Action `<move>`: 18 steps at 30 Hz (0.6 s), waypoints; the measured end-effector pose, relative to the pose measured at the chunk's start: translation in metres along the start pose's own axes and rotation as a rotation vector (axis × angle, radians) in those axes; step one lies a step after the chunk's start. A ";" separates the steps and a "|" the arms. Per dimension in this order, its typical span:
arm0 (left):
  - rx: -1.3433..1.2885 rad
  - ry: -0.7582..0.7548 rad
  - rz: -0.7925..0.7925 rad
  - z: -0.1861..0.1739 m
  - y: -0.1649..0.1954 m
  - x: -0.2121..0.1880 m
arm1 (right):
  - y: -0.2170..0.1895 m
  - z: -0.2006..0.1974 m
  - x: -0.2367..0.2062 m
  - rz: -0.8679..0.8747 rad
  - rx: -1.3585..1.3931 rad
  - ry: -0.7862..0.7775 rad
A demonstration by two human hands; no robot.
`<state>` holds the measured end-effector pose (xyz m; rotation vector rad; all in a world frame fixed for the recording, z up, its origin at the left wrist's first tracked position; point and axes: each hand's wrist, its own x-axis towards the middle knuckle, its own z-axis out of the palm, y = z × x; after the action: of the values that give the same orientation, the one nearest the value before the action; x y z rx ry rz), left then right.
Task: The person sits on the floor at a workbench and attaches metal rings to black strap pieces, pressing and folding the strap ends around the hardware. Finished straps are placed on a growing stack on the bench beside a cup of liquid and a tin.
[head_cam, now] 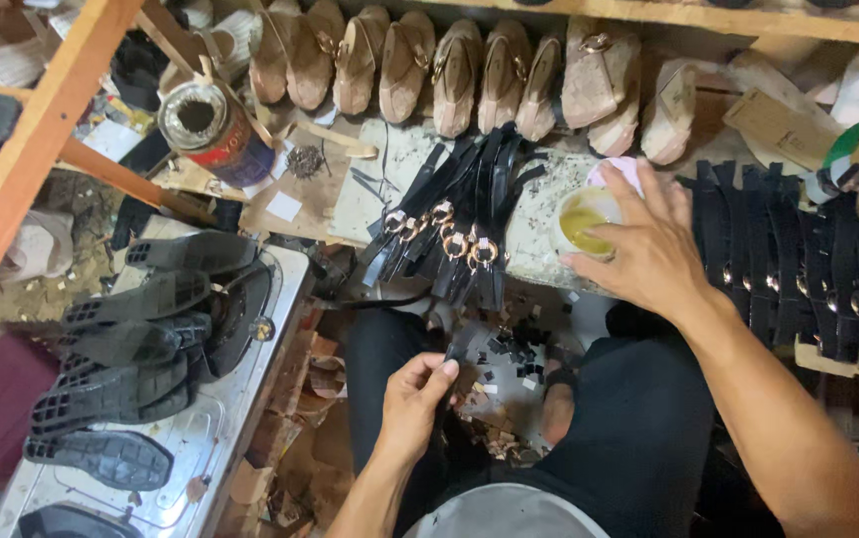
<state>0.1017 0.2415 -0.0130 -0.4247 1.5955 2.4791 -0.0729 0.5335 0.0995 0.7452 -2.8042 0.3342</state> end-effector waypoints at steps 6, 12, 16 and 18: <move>-0.059 -0.105 0.005 0.023 0.000 0.020 | -0.026 -0.008 -0.045 0.059 0.513 0.086; -0.113 -0.146 -0.134 0.060 0.001 0.018 | -0.076 0.012 -0.088 0.006 0.670 0.155; -0.114 -0.174 -0.142 0.071 -0.005 0.014 | -0.087 0.035 -0.099 -0.045 0.635 0.245; -0.152 -0.194 -0.128 0.072 -0.008 0.010 | -0.087 0.044 -0.103 -0.093 0.542 0.272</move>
<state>0.0835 0.3104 0.0044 -0.2859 1.2733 2.4674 0.0521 0.4954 0.0437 0.8506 -2.4234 1.1129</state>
